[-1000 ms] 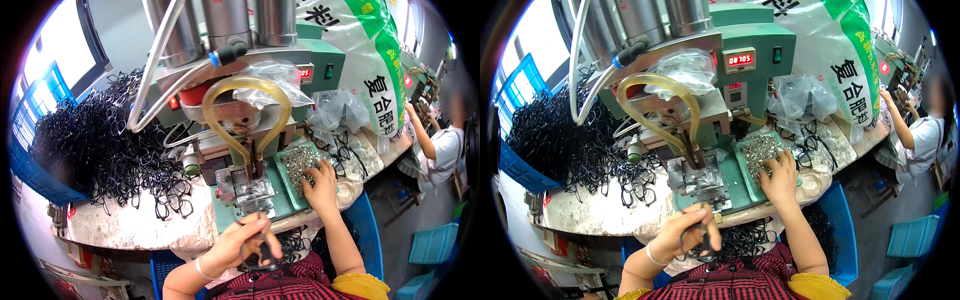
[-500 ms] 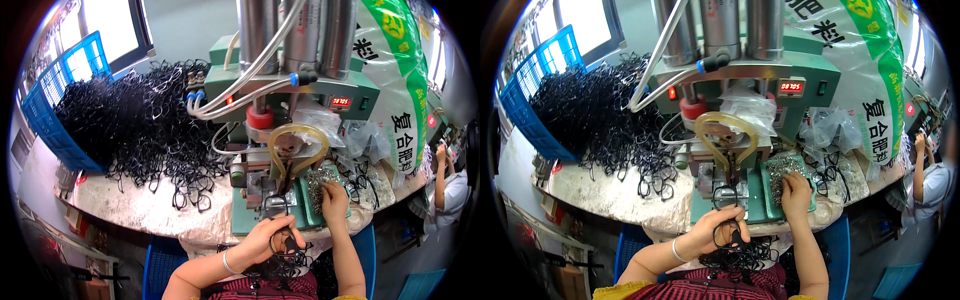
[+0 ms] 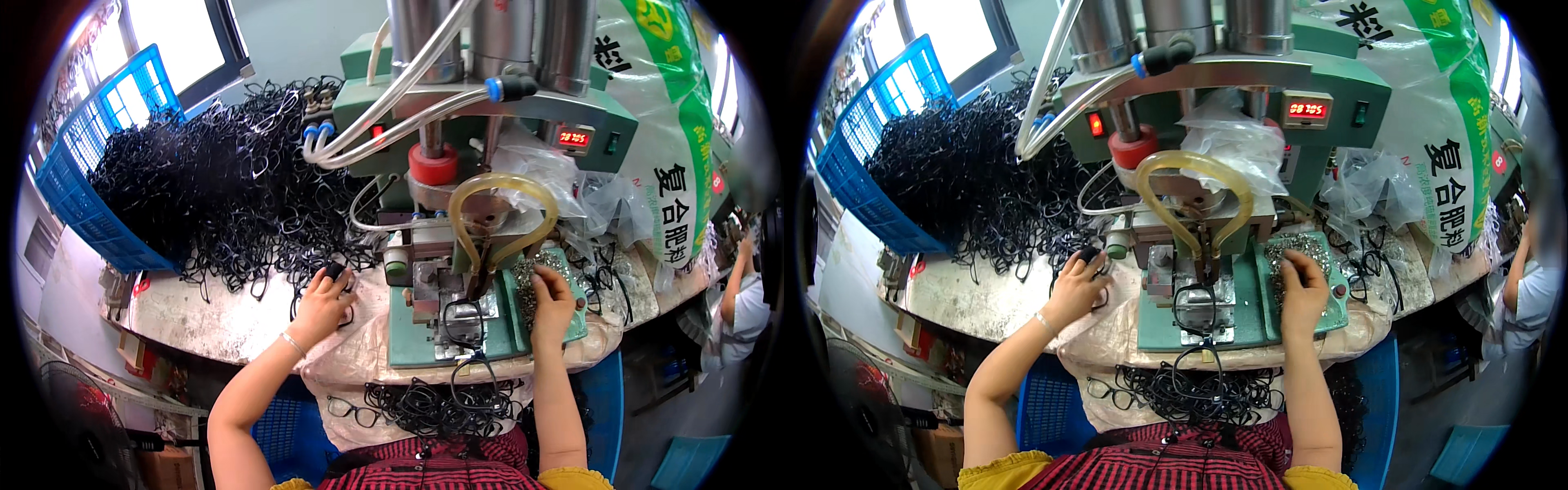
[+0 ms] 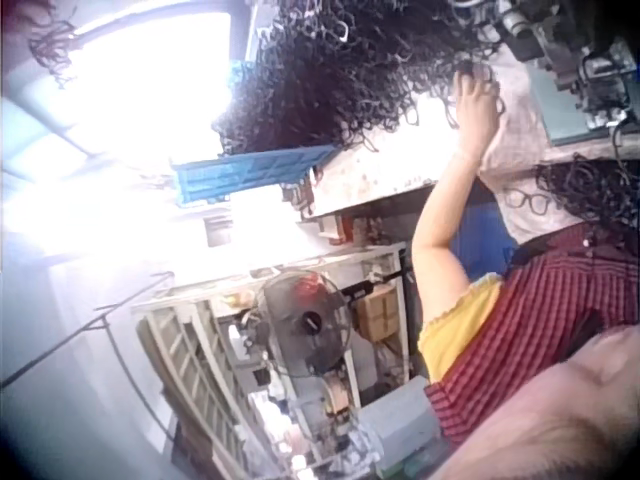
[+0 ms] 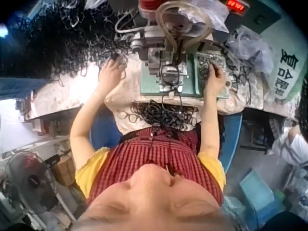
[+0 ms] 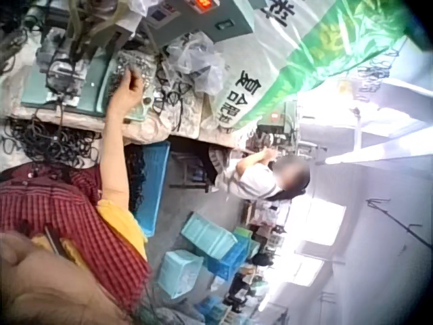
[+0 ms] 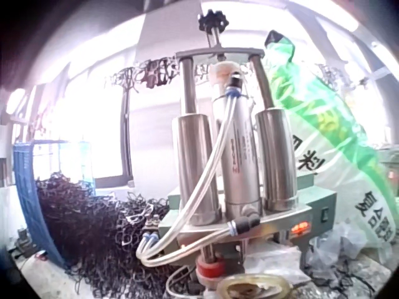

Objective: The person assembles eyeglasses by inserting small metal components into the temples of black frames using a pneumatic press. They repeatedly pick up frames and components, position them under the press, and activate the machine to secure the parts.

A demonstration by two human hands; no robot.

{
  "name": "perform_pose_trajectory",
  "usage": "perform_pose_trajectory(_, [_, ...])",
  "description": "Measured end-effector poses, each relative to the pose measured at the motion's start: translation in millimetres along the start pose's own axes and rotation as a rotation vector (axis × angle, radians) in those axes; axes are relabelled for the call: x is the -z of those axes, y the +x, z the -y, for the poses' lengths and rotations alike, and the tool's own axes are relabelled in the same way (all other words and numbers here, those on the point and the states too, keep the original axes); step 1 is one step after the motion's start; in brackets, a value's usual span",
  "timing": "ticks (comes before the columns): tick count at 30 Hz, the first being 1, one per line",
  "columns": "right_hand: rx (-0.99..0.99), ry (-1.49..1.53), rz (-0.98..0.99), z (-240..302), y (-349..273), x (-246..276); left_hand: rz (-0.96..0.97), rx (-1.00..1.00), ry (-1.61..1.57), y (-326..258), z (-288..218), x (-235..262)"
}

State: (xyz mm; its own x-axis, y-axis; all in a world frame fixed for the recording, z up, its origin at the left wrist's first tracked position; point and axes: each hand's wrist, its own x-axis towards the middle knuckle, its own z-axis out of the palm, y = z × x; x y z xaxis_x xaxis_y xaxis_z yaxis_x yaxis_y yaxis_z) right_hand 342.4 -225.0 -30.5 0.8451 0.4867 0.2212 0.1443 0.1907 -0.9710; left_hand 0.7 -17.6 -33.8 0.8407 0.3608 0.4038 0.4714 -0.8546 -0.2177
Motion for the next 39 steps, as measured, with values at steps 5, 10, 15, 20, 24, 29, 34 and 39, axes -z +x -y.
perform_pose_trajectory(5, [0.425,-0.305,-0.008,27,-10,-1,-0.208,0.207,-0.098,22,30,28])
perform_pose_trajectory(10, [0.41,-0.453,-0.069,14,-11,38,-0.394,0.276,-0.381,49,9,77])
perform_pose_trajectory(15, [0.366,-0.564,-0.128,9,-42,73,-0.227,0.408,-0.252,-27,-15,19])
perform_pose_trajectory(20, [0.337,-0.404,0.198,60,-46,47,-0.318,0.594,-0.408,-3,-6,-4])
perform_pose_trajectory(24, [0.219,-0.008,0.293,69,-27,-17,-0.208,0.448,0.009,34,20,-22])
perform_pose_trajectory(29, [0.103,0.131,0.307,65,-41,-43,-0.156,0.418,0.052,16,38,-45])
perform_pose_trajectory(34, [0.034,0.265,0.298,63,-40,-43,-0.434,0.259,0.022,51,28,11])
perform_pose_trajectory(39, [-0.114,0.376,0.409,85,-51,-50,-0.71,0.879,-1.044,13,5,-23])
